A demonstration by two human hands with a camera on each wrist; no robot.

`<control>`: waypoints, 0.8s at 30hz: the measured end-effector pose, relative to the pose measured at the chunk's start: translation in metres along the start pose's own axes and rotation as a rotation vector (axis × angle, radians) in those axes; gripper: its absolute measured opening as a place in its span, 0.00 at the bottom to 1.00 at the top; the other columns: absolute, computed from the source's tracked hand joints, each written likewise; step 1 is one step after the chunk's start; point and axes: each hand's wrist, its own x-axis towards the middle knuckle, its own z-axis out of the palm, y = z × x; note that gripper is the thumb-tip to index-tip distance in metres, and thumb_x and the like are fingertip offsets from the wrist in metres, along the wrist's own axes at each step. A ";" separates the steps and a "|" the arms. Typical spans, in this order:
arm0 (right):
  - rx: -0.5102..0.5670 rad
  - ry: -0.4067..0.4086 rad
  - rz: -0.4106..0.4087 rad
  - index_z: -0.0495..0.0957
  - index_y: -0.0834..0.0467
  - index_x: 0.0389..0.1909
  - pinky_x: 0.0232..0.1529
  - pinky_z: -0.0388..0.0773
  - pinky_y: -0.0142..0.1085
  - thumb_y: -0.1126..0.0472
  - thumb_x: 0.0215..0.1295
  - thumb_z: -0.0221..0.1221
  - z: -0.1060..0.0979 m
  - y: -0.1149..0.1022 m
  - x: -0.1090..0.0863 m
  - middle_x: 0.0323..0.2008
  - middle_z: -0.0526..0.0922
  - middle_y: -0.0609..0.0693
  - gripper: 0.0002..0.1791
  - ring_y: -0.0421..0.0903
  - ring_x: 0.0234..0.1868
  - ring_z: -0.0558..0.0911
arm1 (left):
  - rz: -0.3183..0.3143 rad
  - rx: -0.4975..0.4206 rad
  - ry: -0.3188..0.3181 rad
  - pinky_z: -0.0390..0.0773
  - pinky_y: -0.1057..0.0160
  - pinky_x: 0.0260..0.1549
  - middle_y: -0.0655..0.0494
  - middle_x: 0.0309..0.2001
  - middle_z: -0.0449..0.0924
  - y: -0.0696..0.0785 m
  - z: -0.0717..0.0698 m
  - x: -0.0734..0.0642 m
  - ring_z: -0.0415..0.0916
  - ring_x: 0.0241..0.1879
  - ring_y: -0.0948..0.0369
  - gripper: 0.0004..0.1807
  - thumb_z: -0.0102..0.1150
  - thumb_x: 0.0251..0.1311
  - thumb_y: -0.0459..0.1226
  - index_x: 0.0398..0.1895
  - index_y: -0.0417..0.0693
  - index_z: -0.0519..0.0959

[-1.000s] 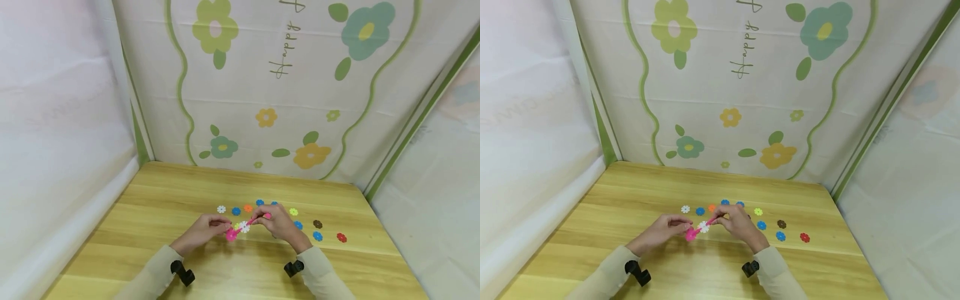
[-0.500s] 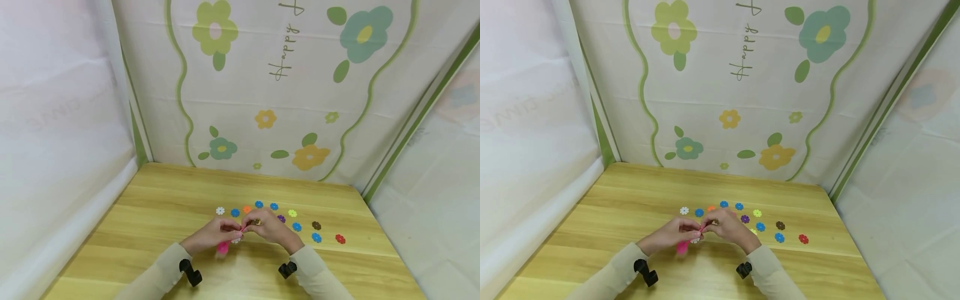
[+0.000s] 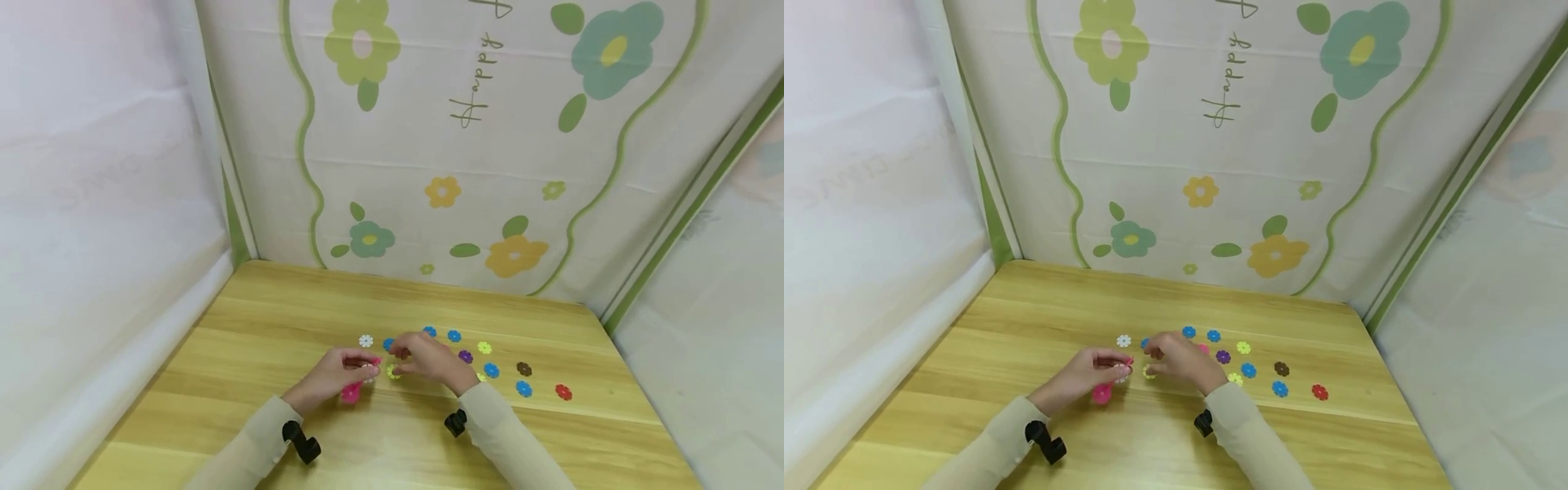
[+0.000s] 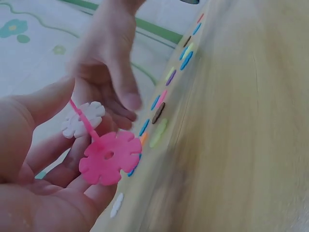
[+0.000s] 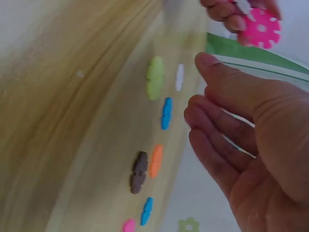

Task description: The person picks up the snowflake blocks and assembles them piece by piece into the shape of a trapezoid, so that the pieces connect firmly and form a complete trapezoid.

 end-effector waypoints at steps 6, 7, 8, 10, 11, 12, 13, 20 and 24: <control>-0.103 -0.041 0.084 0.89 0.56 0.47 0.44 0.81 0.29 0.54 0.63 0.75 0.012 0.007 0.001 0.42 0.85 0.45 0.15 0.37 0.41 0.78 | 0.016 -0.015 0.013 0.86 0.63 0.48 0.50 0.53 0.87 0.005 0.005 0.003 0.85 0.48 0.58 0.27 0.71 0.68 0.47 0.64 0.40 0.82; -0.100 -0.041 0.088 0.89 0.55 0.45 0.43 0.80 0.29 0.55 0.63 0.75 0.014 0.009 0.001 0.41 0.84 0.44 0.13 0.36 0.40 0.77 | 0.025 -0.011 0.014 0.86 0.64 0.47 0.50 0.53 0.87 0.006 0.006 0.003 0.85 0.48 0.58 0.27 0.71 0.68 0.47 0.63 0.40 0.82; -0.091 -0.038 0.091 0.89 0.55 0.43 0.42 0.80 0.29 0.55 0.63 0.75 0.015 0.010 0.001 0.40 0.84 0.43 0.11 0.36 0.40 0.77 | 0.035 -0.005 0.018 0.86 0.65 0.46 0.50 0.52 0.87 0.007 0.007 0.004 0.85 0.48 0.58 0.27 0.71 0.68 0.46 0.63 0.40 0.82; -0.036 -0.027 0.100 0.86 0.56 0.42 0.41 0.80 0.29 0.59 0.64 0.74 0.016 0.012 0.000 0.39 0.83 0.44 0.09 0.36 0.38 0.77 | 0.059 0.010 0.028 0.86 0.66 0.46 0.50 0.52 0.87 0.009 0.008 0.006 0.85 0.47 0.58 0.25 0.72 0.67 0.46 0.61 0.42 0.83; -0.003 -0.022 0.105 0.85 0.56 0.42 0.41 0.80 0.30 0.61 0.65 0.74 0.015 0.013 -0.001 0.38 0.83 0.44 0.08 0.36 0.37 0.77 | 0.069 0.016 0.034 0.86 0.66 0.45 0.50 0.52 0.87 0.010 0.009 0.007 0.85 0.48 0.58 0.24 0.72 0.67 0.46 0.61 0.43 0.84; 0.029 -0.015 0.115 0.84 0.56 0.42 0.40 0.80 0.30 0.63 0.66 0.72 0.014 0.014 -0.002 0.37 0.83 0.44 0.07 0.36 0.37 0.78 | 0.077 0.023 0.040 0.86 0.66 0.45 0.50 0.51 0.87 0.010 0.010 0.008 0.85 0.47 0.58 0.23 0.73 0.67 0.45 0.60 0.44 0.85; 0.056 -0.002 0.124 0.83 0.55 0.42 0.40 0.80 0.30 0.65 0.67 0.71 0.012 0.014 -0.004 0.37 0.84 0.44 0.07 0.36 0.37 0.78 | 0.085 0.034 0.048 0.86 0.66 0.45 0.50 0.51 0.87 0.011 0.011 0.009 0.85 0.47 0.58 0.22 0.73 0.66 0.46 0.59 0.45 0.85; 0.179 0.177 0.096 0.82 0.56 0.44 0.38 0.84 0.30 0.67 0.72 0.66 -0.014 0.014 -0.018 0.37 0.88 0.47 0.05 0.47 0.37 0.88 | 0.114 0.059 0.079 0.86 0.67 0.42 0.50 0.50 0.87 0.012 0.017 0.013 0.85 0.45 0.58 0.20 0.75 0.65 0.46 0.56 0.48 0.87; 0.195 0.273 0.048 0.83 0.55 0.44 0.39 0.85 0.30 0.65 0.71 0.67 -0.026 0.010 -0.025 0.37 0.88 0.47 0.05 0.48 0.38 0.89 | 0.131 0.072 0.080 0.86 0.67 0.41 0.50 0.50 0.87 0.014 0.020 0.016 0.85 0.45 0.58 0.19 0.75 0.64 0.44 0.56 0.48 0.87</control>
